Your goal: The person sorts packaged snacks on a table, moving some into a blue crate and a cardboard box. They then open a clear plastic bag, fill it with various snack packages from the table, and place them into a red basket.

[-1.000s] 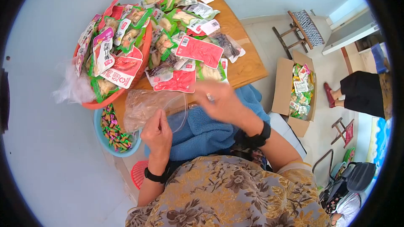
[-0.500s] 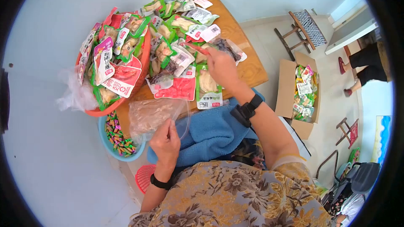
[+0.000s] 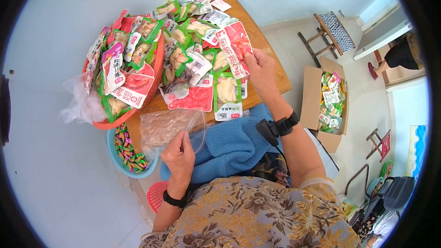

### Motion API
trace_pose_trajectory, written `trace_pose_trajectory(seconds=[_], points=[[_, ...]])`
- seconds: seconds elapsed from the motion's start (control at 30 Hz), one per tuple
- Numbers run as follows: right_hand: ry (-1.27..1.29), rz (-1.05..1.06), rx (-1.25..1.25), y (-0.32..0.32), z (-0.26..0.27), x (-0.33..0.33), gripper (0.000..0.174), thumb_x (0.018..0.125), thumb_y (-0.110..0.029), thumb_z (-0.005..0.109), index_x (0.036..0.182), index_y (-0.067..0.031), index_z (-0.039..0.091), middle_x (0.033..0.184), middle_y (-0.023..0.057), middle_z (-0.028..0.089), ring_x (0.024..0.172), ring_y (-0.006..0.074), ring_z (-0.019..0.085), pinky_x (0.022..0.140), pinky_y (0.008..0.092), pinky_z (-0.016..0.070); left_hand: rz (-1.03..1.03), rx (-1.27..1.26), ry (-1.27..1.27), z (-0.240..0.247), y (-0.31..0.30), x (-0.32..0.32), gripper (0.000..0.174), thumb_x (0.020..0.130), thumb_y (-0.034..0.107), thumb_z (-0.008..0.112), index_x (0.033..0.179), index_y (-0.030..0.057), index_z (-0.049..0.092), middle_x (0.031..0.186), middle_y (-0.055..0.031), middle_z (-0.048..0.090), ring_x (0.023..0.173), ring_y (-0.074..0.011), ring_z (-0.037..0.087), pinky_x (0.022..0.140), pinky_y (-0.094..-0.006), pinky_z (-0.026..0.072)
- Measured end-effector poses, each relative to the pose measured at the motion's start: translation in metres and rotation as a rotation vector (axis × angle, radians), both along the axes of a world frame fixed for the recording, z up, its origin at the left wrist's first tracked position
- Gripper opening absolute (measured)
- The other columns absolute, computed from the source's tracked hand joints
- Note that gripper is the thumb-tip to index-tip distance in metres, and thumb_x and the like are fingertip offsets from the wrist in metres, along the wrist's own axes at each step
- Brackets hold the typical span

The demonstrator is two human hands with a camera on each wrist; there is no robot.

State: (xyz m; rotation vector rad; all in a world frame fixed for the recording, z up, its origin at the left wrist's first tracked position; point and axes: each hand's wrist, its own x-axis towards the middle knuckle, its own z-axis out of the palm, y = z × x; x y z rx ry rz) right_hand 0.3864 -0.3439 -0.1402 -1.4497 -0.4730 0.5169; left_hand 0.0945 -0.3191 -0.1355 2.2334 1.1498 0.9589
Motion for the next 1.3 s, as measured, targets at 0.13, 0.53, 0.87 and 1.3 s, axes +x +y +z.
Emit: trace_pose_trajectory(seconds=[0.13,0.53,0.87,1.3], points=[[0.020,0.014,-0.052,0.003,0.011,0.009,0.023,0.102,-0.018,0.056,0.103,0.0018,0.069,0.078,-0.0017,0.065,0.062,0.0013,0.056,0.050,0.0213,0.0444,-0.013,-0.007,0.028,0.001,0.001,-0.001,0.010,0.088,0.003,0.068,0.097,-0.0023,0.071,0.071,-0.0190,0.064,0.058,-0.0263,0.064,0.055,-0.0339,0.0491],[0.107,0.287,-0.179,0.057,0.052,0.077,0.025,0.100,-0.023,0.060,0.113,-0.0028,0.065,0.094,0.0028,0.069,0.075,0.0065,0.063,0.062,0.0232,0.0518,-0.041,-0.023,0.043,0.003,0.001,-0.006,0.009,0.088,0.004,0.068,0.095,-0.0012,0.070,0.073,-0.0204,0.065,0.062,-0.0325,0.066,0.056,-0.0369,0.0506],[0.240,0.307,0.132,0.121,0.030,0.055,0.045,0.096,-0.018,0.061,0.132,0.0078,0.053,0.112,0.0132,0.066,0.092,0.0202,0.066,0.081,0.0338,0.0549,-0.069,-0.002,0.122,0.009,0.001,-0.006,0.010,0.088,0.004,0.069,0.096,-0.0014,0.071,0.075,-0.0210,0.067,0.065,-0.0340,0.068,0.058,-0.0380,0.0522],[-0.823,0.203,-0.625,-0.032,0.022,-0.038,0.027,0.085,-0.026,0.073,0.091,-0.0006,0.064,0.080,0.0178,0.068,0.079,0.0328,0.069,0.069,0.0427,0.0536,-0.034,-0.100,0.068,0.000,0.000,-0.002,0.013,0.088,0.003,0.069,0.099,-0.0039,0.071,0.078,-0.0208,0.068,0.066,-0.0317,0.069,0.060,-0.0366,0.0527]])
